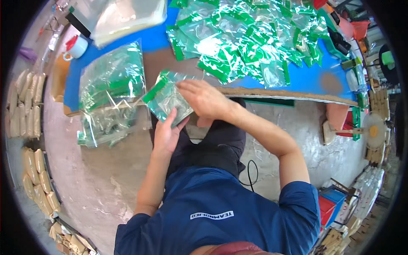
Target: The person is gathering small green plastic bags from a table, stacking them, and placing the stacks into larger clear plastic bags.
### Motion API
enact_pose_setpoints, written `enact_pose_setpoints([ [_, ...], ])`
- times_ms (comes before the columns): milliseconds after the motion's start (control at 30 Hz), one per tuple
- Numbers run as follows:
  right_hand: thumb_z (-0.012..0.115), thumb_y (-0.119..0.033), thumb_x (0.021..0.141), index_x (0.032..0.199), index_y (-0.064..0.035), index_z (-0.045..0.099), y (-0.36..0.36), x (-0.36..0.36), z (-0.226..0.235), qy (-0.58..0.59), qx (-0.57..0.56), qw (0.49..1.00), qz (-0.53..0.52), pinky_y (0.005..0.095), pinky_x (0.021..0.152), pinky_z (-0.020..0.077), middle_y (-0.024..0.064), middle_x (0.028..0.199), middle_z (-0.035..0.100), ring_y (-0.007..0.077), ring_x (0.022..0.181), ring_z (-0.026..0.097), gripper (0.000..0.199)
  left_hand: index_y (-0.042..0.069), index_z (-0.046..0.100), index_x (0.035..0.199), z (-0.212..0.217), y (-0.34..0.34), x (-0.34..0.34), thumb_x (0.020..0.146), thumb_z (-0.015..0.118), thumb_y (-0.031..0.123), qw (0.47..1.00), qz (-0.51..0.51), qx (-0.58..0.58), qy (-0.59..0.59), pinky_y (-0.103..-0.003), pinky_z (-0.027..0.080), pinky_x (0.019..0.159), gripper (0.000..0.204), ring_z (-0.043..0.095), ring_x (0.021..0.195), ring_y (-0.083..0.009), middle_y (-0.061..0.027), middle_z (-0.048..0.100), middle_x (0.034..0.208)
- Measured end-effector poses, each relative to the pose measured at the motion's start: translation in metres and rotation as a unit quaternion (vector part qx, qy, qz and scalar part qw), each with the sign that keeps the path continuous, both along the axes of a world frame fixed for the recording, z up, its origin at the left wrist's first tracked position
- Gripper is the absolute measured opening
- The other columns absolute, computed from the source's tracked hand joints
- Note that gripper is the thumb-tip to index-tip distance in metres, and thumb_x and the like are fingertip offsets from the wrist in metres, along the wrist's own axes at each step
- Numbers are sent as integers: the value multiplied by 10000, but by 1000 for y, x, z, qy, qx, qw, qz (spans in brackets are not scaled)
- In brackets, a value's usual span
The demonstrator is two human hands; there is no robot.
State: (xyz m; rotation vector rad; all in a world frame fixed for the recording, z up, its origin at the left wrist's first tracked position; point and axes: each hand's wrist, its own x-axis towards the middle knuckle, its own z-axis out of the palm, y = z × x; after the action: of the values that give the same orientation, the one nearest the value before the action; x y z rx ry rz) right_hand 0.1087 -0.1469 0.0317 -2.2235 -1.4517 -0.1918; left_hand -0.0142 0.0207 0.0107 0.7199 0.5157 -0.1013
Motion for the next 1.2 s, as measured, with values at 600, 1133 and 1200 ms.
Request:
enact_pose_setpoints([
  [600,744,-25,696,1206,-56,655,-67,-7,1,15,101,983,-151,430,982,486,104,1295,640,305,1221,596,519,44,496,1381,-13,23,-16,962,624,65,941,-167,-289,-56,-515,525,1025,439,628,1195,-285,-131,618,1315],
  [1133,591,-94,983,1126,-42,666,-68,-12,59,133,198,945,-223,358,642,552,131,868,709,305,763,717,170,19,752,1028,35,15,-5,777,797,54,735,-76,589,-327,-414,405,1098,257,503,1352,-364,-218,483,1476],
  [1200,568,-122,1005,1109,-38,655,-64,-32,72,273,184,929,-167,356,613,537,128,836,681,283,730,711,160,11,745,1021,62,5,-2,753,804,53,723,-66,593,-349,-413,406,1094,278,514,1337,-378,-216,500,1459],
])
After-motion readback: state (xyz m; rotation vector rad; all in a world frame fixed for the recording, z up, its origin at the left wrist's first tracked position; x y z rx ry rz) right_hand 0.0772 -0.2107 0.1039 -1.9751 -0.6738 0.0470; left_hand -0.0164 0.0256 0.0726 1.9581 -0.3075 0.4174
